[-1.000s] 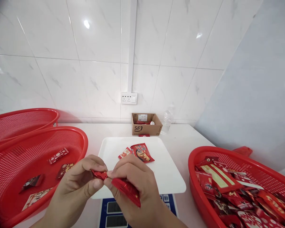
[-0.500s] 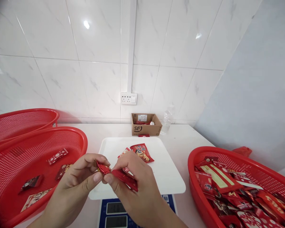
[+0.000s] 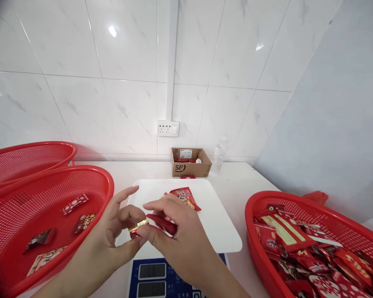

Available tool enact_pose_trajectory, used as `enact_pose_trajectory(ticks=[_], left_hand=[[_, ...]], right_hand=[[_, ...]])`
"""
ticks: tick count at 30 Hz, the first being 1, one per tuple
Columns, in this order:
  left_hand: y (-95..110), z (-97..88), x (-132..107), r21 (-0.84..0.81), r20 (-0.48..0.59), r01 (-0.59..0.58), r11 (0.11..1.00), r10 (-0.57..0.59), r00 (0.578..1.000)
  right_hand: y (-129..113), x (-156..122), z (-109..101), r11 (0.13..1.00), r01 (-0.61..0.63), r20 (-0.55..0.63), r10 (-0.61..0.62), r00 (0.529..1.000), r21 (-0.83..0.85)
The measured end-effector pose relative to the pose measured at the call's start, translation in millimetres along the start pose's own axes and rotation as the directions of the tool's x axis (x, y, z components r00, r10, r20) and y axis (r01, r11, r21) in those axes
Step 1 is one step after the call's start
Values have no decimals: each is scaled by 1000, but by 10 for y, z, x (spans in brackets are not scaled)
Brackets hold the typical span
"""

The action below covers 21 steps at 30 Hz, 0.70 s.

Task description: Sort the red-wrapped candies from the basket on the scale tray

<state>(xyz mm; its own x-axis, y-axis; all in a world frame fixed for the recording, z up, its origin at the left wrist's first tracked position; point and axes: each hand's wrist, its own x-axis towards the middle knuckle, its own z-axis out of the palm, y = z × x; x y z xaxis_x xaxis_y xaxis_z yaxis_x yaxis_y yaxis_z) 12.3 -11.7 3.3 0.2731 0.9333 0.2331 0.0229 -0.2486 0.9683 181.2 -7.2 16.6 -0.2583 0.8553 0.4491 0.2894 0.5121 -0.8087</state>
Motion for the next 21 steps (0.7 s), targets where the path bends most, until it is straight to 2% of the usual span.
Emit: enact_pose_trajectory(ticks=[3, 6, 10, 16, 21], left_hand=[[-3, 18, 5, 53, 29, 13, 998, -15, 999], [-26, 3, 9, 43, 53, 11, 999, -13, 999], [-21, -44, 28, 13, 86, -19, 1000, 18, 996], [16, -52, 61, 136, 234, -43, 990, 10, 972], [7, -57, 76, 150, 195, -47, 988, 18, 981]], right_hand=[[-14, 12, 6, 999, -36, 88, 38, 995, -18], [-23, 17, 7, 1000, -21, 96, 19, 995, 11], [-7, 15, 4, 997, -29, 8, 28, 1000, 78], [12, 3, 0, 971, -67, -118, 96, 988, 230], [-37, 16, -22, 975, -112, -145, 141, 979, 191]])
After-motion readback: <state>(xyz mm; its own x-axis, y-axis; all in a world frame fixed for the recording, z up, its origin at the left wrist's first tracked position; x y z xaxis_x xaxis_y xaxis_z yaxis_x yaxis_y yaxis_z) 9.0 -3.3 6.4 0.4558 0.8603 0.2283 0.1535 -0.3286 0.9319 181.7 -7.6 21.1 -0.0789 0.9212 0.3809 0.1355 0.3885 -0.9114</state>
